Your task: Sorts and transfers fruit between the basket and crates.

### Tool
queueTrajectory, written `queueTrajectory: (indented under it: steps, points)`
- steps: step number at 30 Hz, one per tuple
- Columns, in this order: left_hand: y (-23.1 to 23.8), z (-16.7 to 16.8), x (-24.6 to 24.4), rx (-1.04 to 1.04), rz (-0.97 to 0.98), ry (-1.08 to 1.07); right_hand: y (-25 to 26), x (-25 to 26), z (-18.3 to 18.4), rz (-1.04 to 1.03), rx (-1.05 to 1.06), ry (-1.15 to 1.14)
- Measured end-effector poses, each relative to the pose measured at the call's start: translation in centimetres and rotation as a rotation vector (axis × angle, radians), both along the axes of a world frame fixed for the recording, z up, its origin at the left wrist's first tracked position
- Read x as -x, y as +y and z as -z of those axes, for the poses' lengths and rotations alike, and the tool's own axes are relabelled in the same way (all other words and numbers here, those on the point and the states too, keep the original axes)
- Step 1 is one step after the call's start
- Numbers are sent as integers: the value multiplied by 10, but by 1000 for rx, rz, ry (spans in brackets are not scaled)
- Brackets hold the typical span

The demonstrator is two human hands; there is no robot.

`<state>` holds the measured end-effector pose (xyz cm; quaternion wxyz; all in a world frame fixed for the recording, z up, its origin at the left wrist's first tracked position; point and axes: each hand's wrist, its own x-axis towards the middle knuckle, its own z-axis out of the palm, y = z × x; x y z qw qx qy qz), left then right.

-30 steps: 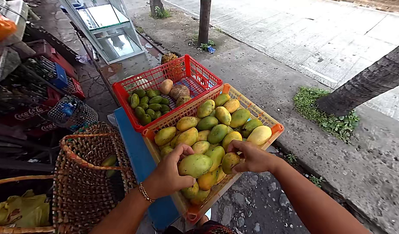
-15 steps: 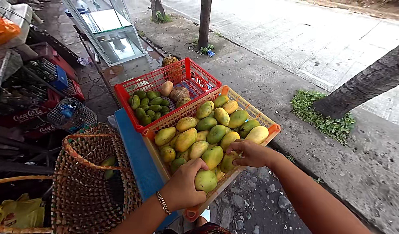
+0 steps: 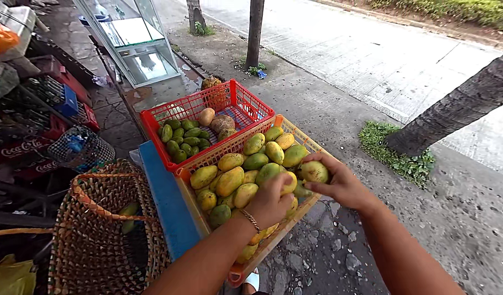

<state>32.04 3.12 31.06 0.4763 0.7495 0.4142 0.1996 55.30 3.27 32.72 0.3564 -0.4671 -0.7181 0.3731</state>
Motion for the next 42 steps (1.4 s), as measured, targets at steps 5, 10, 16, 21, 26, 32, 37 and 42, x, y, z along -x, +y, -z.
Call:
queueTrajectory:
  steps: [5, 10, 16, 21, 26, 32, 37, 42]
  points:
    - [10, 20, -41, -120, 425, 630, 4, -6, 33, 145, 157, 214]
    - [22, 16, -49, -91, 505, 808, 2, 6, 50, 384, 83, -189]
    - [22, 18, -39, -113, 449, 762, -4, 5, 44, 407, 172, -474]
    - [12, 22, -24, -120, 402, 724, -7, 14, 45, 328, 320, -707]
    - [8, 20, -13, -150, 386, 656, -5, 19, 40, 101, 417, -787]
    - [10, 18, -5, -48, 416, 593, 5, 9, 41, 17, 434, -718]
    - [11, -1, 25, -8, 243, 379, 5, 1, 46, -31, 396, -677]
    - [14, -41, 130, 28, 76, 209, -6, 2, 68, 45, 181, -604]
